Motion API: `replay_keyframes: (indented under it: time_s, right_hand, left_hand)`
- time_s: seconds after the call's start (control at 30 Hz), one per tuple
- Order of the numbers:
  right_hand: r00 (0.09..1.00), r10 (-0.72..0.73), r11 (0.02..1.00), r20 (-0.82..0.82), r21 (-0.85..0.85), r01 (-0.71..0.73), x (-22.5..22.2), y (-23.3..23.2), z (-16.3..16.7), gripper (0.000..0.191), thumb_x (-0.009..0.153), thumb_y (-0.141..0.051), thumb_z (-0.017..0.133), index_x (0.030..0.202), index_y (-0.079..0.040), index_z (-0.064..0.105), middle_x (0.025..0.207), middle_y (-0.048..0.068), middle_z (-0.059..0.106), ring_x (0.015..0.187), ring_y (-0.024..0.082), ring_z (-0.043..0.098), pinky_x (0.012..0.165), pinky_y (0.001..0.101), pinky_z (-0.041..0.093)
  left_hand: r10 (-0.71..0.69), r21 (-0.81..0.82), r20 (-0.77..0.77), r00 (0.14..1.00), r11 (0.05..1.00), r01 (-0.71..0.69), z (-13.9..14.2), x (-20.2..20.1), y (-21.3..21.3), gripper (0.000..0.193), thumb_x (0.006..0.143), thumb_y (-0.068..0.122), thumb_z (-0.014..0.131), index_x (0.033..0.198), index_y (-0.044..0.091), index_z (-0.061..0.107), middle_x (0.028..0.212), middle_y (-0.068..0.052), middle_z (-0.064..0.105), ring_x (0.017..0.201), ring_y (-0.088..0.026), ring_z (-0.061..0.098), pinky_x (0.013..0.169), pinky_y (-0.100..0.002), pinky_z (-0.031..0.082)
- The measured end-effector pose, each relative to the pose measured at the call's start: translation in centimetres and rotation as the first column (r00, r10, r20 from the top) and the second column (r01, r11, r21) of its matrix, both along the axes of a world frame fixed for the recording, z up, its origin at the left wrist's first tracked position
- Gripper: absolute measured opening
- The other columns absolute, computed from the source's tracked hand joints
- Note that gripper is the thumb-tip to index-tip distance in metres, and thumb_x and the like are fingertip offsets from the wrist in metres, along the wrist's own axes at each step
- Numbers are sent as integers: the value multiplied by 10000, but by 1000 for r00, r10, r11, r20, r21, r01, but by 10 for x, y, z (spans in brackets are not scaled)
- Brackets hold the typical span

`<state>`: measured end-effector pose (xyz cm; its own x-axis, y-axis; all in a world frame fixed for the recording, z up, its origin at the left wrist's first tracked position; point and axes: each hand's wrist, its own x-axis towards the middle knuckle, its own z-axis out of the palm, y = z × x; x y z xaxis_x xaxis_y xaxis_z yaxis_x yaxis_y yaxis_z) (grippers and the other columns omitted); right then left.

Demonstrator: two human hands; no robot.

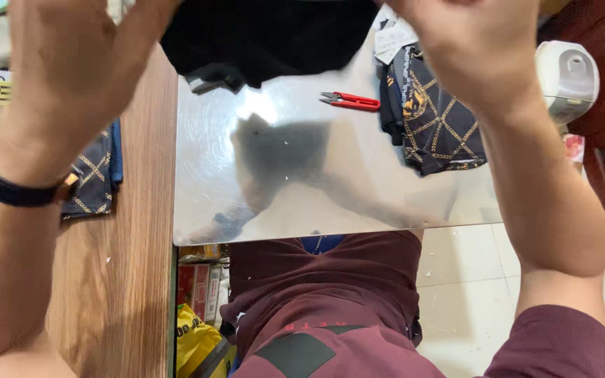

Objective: The person sits at a table with stacks of new boxer briefs and uses red-handled pliers to cut and pull plastic tag fasteners off the waistbands, discarding paper tags and clipped plastic bits onto the table, working through the garments one at a time.

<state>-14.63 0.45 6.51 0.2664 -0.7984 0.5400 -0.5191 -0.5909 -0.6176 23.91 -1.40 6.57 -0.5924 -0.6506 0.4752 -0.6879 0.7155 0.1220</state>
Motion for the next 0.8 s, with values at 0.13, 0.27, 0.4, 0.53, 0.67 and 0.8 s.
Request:
replay_keyframes:
  time_s: [0.13, 0.27, 0.4, 0.53, 0.67, 0.8]
  right_hand:
    - [968, 228, 973, -103, 6, -229, 15, 17, -33, 214, 940, 37, 702, 1134, -52, 692, 1067, 74, 736, 950, 123, 743, 844, 265, 592]
    - [942, 331, 888, -55, 355, -292, 31, 62, -63, 193, 914, -10, 716, 1093, -80, 731, 1019, 46, 769, 904, 106, 755, 817, 267, 608]
    - [941, 339, 686, -2, 685, -246, 29, 112, -57, 184, 829, -64, 749, 1013, -74, 754, 866, 19, 803, 794, 92, 734, 719, 270, 584]
    - [845, 392, 633, 364, 559, -535, 9, 133, -33, 155, 893, 8, 746, 1044, 25, 717, 1035, 100, 777, 953, 154, 749, 825, 299, 625]
    - [827, 354, 719, 438, 438, -540, 6, 124, -28, 282, 915, 10, 736, 1182, 38, 651, 1073, 99, 741, 962, 162, 769, 818, 302, 617]
    - [947, 193, 873, 257, 396, -285, 20, 80, -41, 393, 922, 4, 756, 1278, 17, 592, 1088, 71, 645, 981, 112, 679, 840, 257, 606]
  left_hand:
    - [-191, -44, -157, 969, 981, 186, -37, -7, 19, 301, 819, -25, 785, 1054, 30, 605, 952, -103, 664, 816, -234, 686, 685, -338, 555]
    - [-200, 393, -257, 946, 872, 291, -69, -20, 80, 285, 787, -62, 751, 1001, 40, 593, 905, -92, 648, 793, -241, 675, 664, -340, 545]
    - [-144, 734, -301, 943, 596, 325, -64, -16, 141, 277, 752, 18, 790, 958, 58, 609, 882, -89, 648, 808, -249, 671, 682, -352, 539]
    - [-103, 704, -454, 885, 567, 427, -27, -2, 169, 272, 822, 87, 807, 1055, 77, 667, 995, -32, 719, 944, -166, 722, 793, -287, 574]
    - [1, 617, -556, 831, 671, 412, -10, 4, 153, 318, 838, 55, 764, 1143, 22, 682, 1032, -59, 762, 932, -130, 754, 795, -252, 627]
    - [169, 670, -544, 822, 676, 305, -32, 7, 97, 314, 889, 65, 735, 1183, -13, 655, 1003, -84, 745, 874, -113, 729, 718, -234, 618]
